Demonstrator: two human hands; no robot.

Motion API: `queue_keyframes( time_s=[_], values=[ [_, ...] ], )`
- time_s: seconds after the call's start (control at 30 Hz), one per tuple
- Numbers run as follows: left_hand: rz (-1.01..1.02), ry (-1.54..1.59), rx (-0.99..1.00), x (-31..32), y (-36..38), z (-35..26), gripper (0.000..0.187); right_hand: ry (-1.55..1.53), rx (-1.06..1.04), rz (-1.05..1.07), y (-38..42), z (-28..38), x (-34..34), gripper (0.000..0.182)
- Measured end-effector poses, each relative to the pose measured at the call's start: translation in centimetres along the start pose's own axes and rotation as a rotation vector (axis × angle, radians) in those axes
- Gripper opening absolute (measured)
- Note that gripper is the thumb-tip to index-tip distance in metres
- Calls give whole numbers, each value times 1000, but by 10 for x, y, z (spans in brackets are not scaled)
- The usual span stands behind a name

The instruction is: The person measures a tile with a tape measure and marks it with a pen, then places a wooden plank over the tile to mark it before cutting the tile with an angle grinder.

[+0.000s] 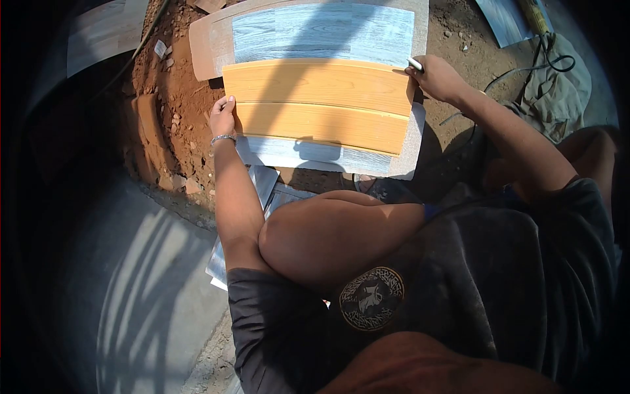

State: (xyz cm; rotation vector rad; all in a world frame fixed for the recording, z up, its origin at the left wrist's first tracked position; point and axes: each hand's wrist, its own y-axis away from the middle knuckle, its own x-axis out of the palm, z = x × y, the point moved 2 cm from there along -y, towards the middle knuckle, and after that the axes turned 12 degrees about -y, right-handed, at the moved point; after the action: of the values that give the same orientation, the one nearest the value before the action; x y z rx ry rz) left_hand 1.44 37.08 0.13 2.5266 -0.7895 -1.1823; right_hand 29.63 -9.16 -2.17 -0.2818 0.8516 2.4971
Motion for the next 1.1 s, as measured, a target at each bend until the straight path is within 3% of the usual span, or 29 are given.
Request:
queue_keyframes(
  time_s=[1.1],
  values=[
    [8,-53,8,-2,-5,4,27,-27,78,52,5,10,-6,28]
  ],
)
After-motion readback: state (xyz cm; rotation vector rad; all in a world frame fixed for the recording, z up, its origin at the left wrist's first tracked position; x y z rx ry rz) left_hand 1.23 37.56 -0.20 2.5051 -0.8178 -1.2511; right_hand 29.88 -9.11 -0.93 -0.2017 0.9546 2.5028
